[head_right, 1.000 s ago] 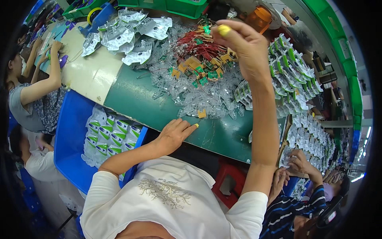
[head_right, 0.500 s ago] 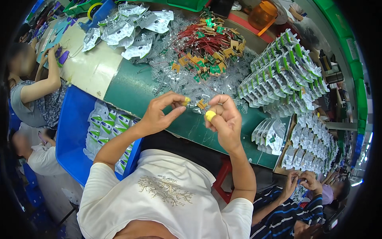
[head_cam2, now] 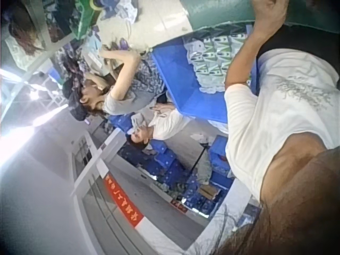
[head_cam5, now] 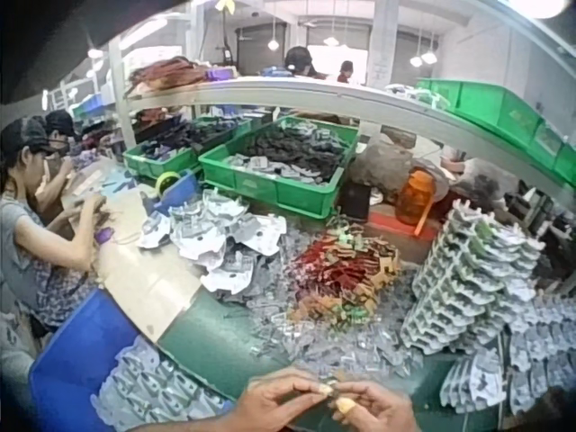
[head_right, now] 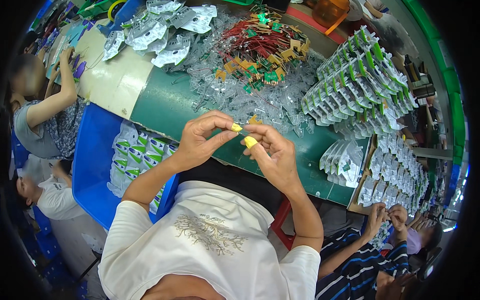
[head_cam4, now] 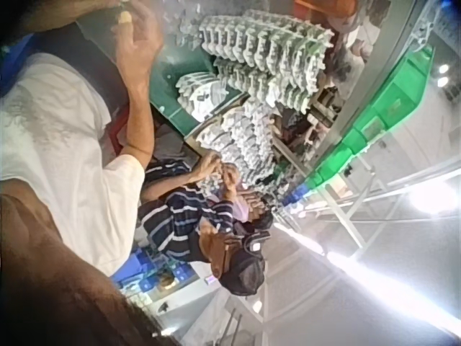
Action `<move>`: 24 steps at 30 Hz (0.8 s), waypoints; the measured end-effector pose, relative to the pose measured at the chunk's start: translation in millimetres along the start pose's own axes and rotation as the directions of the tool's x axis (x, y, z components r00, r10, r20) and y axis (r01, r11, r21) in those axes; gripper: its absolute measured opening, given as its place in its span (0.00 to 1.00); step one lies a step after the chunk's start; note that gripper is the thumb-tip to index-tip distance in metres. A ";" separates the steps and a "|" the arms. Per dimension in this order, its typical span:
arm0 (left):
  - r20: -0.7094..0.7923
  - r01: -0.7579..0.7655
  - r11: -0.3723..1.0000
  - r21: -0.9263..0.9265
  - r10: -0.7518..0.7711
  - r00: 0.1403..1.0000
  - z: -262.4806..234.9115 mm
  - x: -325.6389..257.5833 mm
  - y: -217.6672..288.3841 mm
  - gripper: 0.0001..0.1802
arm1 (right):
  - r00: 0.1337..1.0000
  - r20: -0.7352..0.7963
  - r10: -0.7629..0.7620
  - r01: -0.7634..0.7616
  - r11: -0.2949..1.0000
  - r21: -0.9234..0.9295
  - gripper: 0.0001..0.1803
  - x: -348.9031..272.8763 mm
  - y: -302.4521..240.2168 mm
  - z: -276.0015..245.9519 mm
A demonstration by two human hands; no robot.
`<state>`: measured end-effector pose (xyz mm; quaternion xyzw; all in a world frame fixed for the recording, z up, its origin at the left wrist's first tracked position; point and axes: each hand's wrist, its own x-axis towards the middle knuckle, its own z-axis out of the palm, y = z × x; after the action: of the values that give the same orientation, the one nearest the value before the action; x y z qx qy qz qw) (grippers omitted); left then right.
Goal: Assembling small plastic and electronic components on a factory production line.
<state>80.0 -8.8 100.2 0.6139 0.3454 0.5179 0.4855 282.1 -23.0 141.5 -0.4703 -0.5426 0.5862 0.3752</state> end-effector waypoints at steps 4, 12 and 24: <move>-0.068 -0.111 0.981 0.159 0.123 0.990 1.9 -1.0 3.2 0.09 | 0.999 -0.040 0.006 -0.009 0.997 -0.078 0.10 4.9 -2.4 5.0; -0.021 0.267 0.938 -0.220 -0.278 0.960 5.7 -11.2 -4.0 0.15 | 0.952 -0.103 -0.290 0.205 0.846 -0.492 0.07 6.0 6.0 19.8; 0.394 0.643 0.545 -0.537 -0.512 0.763 -39.3 6.1 -25.2 0.21 | 0.991 0.018 -0.134 0.135 0.967 -0.216 0.04 26.4 33.9 16.5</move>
<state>45.2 13.6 77.7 0.3048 0.2805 0.3521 0.8393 261.4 -7.0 103.6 -0.4695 -0.6344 0.4976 0.3598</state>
